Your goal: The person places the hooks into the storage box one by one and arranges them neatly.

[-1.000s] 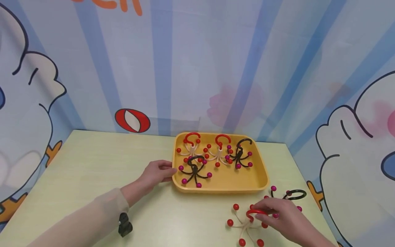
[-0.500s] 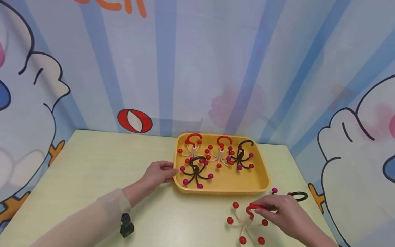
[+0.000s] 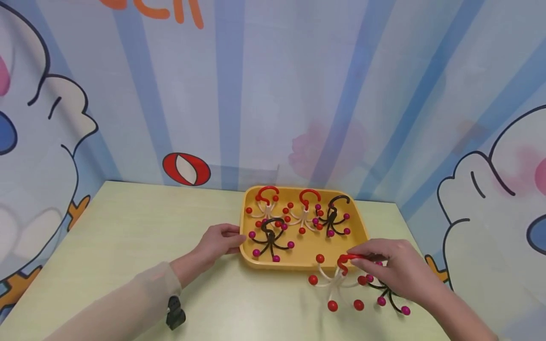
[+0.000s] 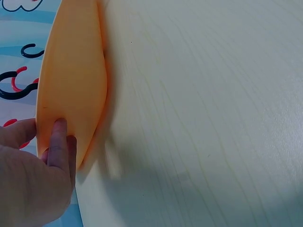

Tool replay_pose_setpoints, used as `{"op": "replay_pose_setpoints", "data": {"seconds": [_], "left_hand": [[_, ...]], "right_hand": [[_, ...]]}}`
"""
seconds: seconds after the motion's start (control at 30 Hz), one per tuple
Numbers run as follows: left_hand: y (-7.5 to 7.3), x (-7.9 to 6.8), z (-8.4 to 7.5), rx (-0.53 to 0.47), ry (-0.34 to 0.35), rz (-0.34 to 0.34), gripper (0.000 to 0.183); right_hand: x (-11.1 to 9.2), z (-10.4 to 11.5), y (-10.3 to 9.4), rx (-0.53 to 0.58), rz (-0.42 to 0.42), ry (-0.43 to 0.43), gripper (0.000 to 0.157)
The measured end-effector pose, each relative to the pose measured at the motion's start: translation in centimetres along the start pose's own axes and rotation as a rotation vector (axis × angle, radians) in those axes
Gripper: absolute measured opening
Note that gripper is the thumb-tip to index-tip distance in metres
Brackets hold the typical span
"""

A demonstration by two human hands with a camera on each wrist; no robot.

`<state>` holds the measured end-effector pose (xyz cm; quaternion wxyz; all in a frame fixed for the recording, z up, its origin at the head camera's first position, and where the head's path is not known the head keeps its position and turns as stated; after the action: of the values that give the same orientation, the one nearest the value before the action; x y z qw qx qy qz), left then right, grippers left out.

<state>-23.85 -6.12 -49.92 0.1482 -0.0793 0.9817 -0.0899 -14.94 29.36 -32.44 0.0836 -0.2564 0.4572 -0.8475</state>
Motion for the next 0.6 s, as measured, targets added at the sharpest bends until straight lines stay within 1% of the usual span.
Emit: {"op": "replay_pose_setpoints", "data": {"seconds": [0.2,0.37,0.47,0.6], "left_hand": [[0.0,0.1,0.1,-0.006,0.003,0.007,0.037],[0.1,0.1,0.0,-0.008,0.012,0.007,0.038],[0.1,0.0,0.0,-0.012,0.012,0.006,0.038],[0.0,-0.1,0.0,-0.016,0.005,0.007,0.039]], "right_hand": [[2.5,0.3,-0.6,-0.042,-0.043,-0.031,0.021],[4.5,0.5,-0.5,-0.065,-0.058,-0.078,0.021],[5.6,0.5,-0.2,-0.070,-0.051,-0.089,0.020],[6.9,0.5,0.3,-0.067,-0.033,-0.082,0.019]]}}
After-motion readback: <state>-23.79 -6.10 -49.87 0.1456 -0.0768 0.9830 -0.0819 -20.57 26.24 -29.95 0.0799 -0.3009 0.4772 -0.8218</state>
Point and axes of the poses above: each hand's wrist, its own x-axis towards the middle knuckle, its own y-axis out of the palm, z = x × y, the point moved 6 cm from there along x, towards the middle knuckle, and after that the axes turned 13 degrees about -z, right-handed, at the moved point
